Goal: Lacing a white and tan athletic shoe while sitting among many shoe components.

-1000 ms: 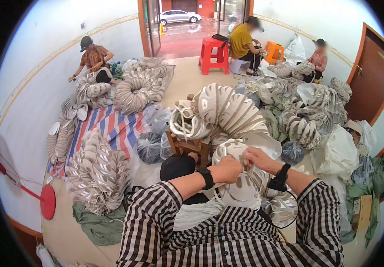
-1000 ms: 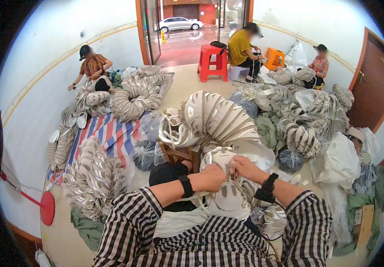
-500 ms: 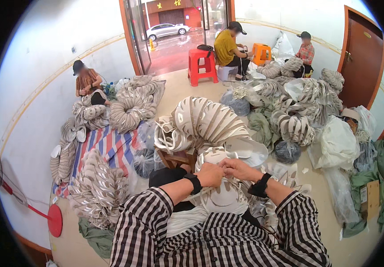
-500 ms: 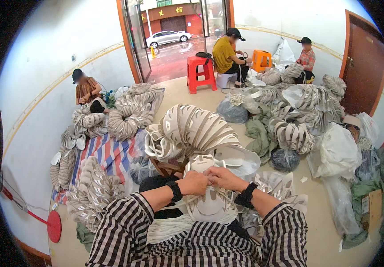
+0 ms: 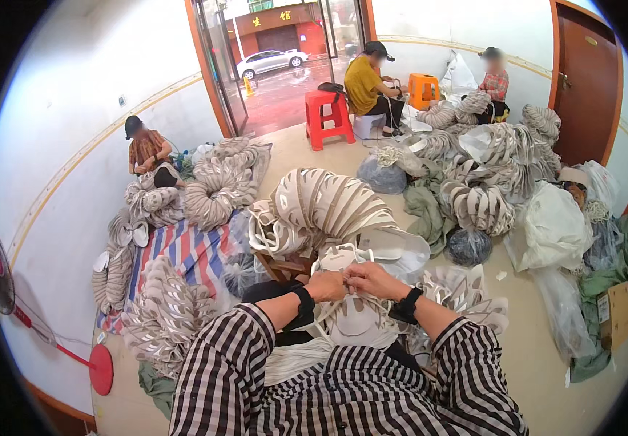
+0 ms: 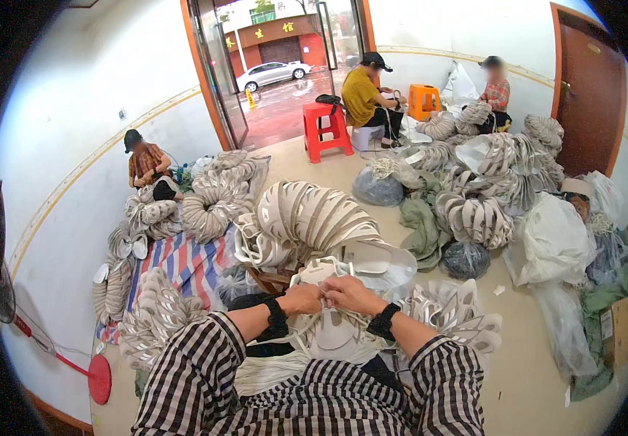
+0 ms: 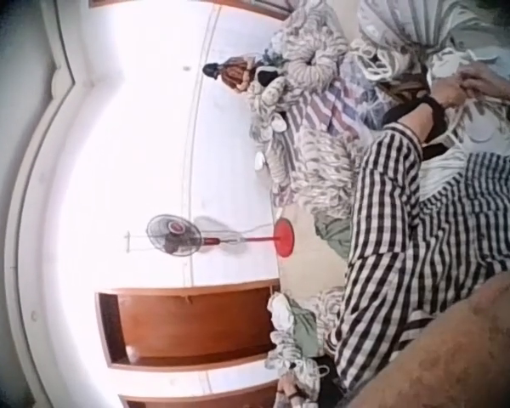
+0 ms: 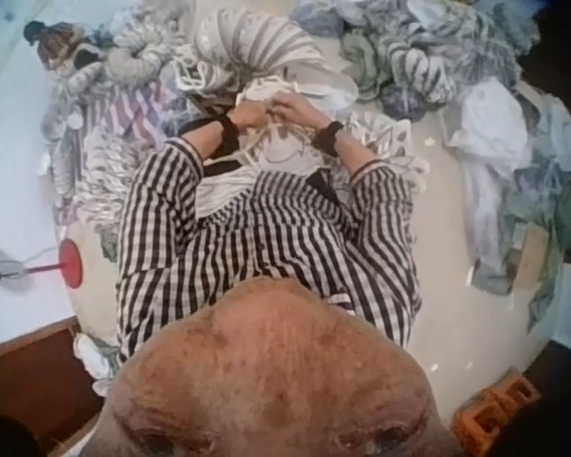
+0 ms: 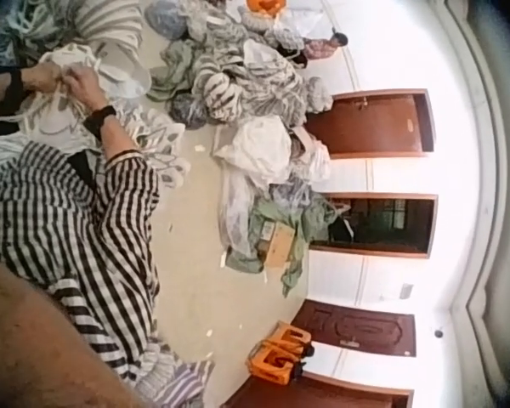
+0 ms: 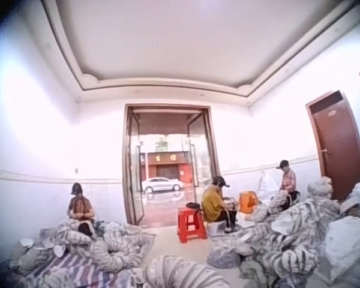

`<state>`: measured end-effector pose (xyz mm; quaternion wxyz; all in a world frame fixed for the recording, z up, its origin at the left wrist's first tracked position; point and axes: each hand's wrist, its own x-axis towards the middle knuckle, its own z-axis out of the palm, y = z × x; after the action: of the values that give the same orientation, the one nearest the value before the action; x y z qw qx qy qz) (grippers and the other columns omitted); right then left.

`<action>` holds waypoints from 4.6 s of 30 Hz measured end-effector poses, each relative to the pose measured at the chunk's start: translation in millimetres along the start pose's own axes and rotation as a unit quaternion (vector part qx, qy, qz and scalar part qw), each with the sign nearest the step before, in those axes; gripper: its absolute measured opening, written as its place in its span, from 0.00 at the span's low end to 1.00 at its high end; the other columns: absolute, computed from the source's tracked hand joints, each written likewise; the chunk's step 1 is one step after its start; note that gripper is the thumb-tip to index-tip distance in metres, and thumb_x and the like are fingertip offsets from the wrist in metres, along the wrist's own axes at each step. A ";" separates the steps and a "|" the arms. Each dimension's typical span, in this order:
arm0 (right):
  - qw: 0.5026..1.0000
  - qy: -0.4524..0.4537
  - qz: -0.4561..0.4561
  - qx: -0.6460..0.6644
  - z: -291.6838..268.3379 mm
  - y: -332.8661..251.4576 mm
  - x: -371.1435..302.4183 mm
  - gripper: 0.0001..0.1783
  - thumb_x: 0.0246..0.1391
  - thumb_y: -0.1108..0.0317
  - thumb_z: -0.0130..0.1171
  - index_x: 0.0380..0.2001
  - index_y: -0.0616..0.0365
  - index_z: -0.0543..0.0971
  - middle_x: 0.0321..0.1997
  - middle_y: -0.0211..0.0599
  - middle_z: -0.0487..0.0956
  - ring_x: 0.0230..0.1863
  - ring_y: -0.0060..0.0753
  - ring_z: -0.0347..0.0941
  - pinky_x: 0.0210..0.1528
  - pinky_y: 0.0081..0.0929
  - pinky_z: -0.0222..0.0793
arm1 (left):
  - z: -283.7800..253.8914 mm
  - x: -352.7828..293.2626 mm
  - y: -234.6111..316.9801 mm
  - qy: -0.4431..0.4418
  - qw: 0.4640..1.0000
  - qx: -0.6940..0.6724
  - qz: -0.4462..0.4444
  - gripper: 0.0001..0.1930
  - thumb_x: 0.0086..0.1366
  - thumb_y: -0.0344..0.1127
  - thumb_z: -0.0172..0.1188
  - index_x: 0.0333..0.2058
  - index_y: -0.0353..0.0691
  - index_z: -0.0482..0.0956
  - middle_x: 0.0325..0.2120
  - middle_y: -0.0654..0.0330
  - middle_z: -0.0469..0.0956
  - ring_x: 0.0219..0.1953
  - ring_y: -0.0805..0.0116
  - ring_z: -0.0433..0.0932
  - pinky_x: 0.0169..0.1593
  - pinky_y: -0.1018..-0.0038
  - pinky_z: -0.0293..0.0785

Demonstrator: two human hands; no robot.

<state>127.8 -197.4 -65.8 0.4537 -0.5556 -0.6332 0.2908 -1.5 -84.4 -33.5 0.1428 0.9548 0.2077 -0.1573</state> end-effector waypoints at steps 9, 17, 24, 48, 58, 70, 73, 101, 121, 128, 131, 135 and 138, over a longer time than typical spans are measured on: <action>0.999 0.019 -0.021 -0.030 3.9 11.8 -1.4 0.02 0.54 0.73 0.49 0.30 0.60 0.70 0.20 0.33 0.76 0.23 0.24 0.71 0.28 0.23 0.66 | 2.1 9.4 -10.2 -0.061 0.993 0.082 0.052 0.17 0.55 0.41 0.51 0.37 0.38 0.80 0.36 0.49 0.80 0.43 0.53 0.78 0.43 0.59 0.69; 0.996 0.034 -0.044 -0.062 7.7 13.4 2.6 0.03 0.57 0.73 0.48 0.32 0.60 0.70 0.21 0.31 0.75 0.22 0.20 0.70 0.26 0.19 0.67 | 7.3 -0.2 -19.5 -0.018 0.989 -0.146 -0.029 0.19 0.52 0.43 0.55 0.35 0.34 0.81 0.37 0.44 0.79 0.42 0.49 0.78 0.43 0.61 0.71; 0.997 0.042 -0.045 -0.055 9.6 11.3 4.0 0.04 0.56 0.72 0.49 0.32 0.61 0.69 0.20 0.31 0.76 0.21 0.21 0.70 0.26 0.20 0.66 | 20.3 11.1 -27.9 0.032 0.998 -0.053 -0.009 0.17 0.53 0.40 0.52 0.34 0.34 0.81 0.37 0.42 0.79 0.43 0.47 0.77 0.46 0.60 0.71; 0.997 0.072 0.015 0.008 18.0 16.2 5.6 0.02 0.54 0.74 0.48 0.29 0.61 0.69 0.21 0.33 0.76 0.23 0.25 0.72 0.28 0.24 0.67 | 25.3 25.1 -29.3 0.226 0.843 -0.477 0.102 0.11 0.65 0.33 0.44 0.27 0.31 0.68 0.18 0.48 0.74 0.14 0.62 0.76 0.19 0.69 0.72; 0.997 0.065 0.024 0.022 21.3 15.0 6.8 0.04 0.55 0.72 0.48 0.28 0.61 0.70 0.20 0.31 0.75 0.22 0.22 0.70 0.27 0.23 0.66 | -47.7 29.6 -2.7 0.459 0.829 -0.259 0.186 0.07 0.65 0.33 0.44 0.32 0.35 0.65 0.14 0.46 0.70 0.15 0.51 0.73 0.23 0.60 0.70; 0.984 0.094 -0.072 -0.131 23.5 9.2 4.8 0.05 0.51 0.70 0.50 0.28 0.61 0.71 0.16 0.36 0.75 0.18 0.35 0.71 0.24 0.29 0.66 | -14.1 1.3 -16.4 0.301 0.712 -0.618 0.143 0.05 0.66 0.30 0.45 0.37 0.36 0.64 0.23 0.60 0.71 0.16 0.76 0.67 0.20 0.80 0.65; 0.978 0.119 -0.091 -0.143 19.5 2.8 2.3 0.05 0.50 0.70 0.50 0.28 0.61 0.71 0.15 0.39 0.75 0.18 0.38 0.73 0.24 0.31 0.68 | -21.9 -12.2 -12.7 0.282 0.704 -0.627 0.175 0.06 0.65 0.28 0.48 0.40 0.36 0.65 0.24 0.60 0.72 0.17 0.76 0.69 0.23 0.81 0.67; 0.958 0.221 0.043 0.177 26.5 9.3 1.4 0.05 0.58 0.70 0.52 0.34 0.60 0.74 0.24 0.21 0.70 0.26 0.13 0.63 0.29 0.16 0.61 | 30.9 -4.7 -9.3 0.257 0.761 -0.580 0.140 0.04 0.63 0.29 0.52 0.32 0.34 0.74 0.21 0.67 0.74 0.21 0.83 0.68 0.26 0.85 0.64; 0.960 0.243 0.014 0.142 18.5 17.8 -1.4 0.05 0.57 0.71 0.51 0.31 0.62 0.72 0.21 0.27 0.72 0.20 0.17 0.68 0.23 0.17 0.63 | 41.1 15.5 -3.4 0.094 0.709 -0.690 0.109 0.05 0.61 0.28 0.53 0.33 0.31 0.74 0.21 0.60 0.76 0.15 0.77 0.70 0.18 0.83 0.68; 0.965 0.195 0.042 0.169 19.9 13.7 3.9 0.04 0.57 0.71 0.51 0.34 0.61 0.72 0.25 0.26 0.72 0.23 0.16 0.68 0.26 0.16 0.64 | 49.1 14.8 -12.0 0.117 0.702 -0.697 0.095 0.05 0.60 0.29 0.55 0.30 0.33 0.74 0.19 0.61 0.75 0.14 0.77 0.69 0.17 0.82 0.66; 0.973 0.211 0.024 0.091 18.0 10.5 2.5 0.04 0.55 0.72 0.53 0.32 0.61 0.72 0.23 0.26 0.72 0.23 0.15 0.68 0.25 0.16 0.63 | 47.2 12.1 -5.7 0.119 0.681 -0.715 0.107 0.05 0.60 0.29 0.54 0.29 0.33 0.74 0.18 0.62 0.75 0.14 0.78 0.69 0.17 0.82 0.65; 0.961 0.207 0.062 0.173 13.6 6.0 -3.2 0.04 0.54 0.71 0.54 0.32 0.59 0.72 0.24 0.24 0.72 0.25 0.13 0.67 0.25 0.15 0.62 | 46.4 14.0 -0.7 0.105 0.692 -0.708 0.096 0.05 0.61 0.30 0.54 0.27 0.35 0.73 0.18 0.62 0.74 0.13 0.77 0.69 0.15 0.82 0.64; 0.960 0.209 0.064 0.176 13.8 6.9 0.2 0.04 0.54 0.71 0.54 0.32 0.59 0.72 0.24 0.23 0.72 0.25 0.14 0.67 0.25 0.17 0.63 | 43.1 8.6 -4.0 0.095 0.708 -0.694 0.093 0.06 0.62 0.31 0.53 0.28 0.35 0.72 0.17 0.63 0.74 0.13 0.77 0.69 0.14 0.82 0.64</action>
<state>118.5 -193.9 -77.6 0.6469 -0.5552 -0.4257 0.3034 -6.1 -92.5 -76.6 0.7585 0.6109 0.1811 0.1367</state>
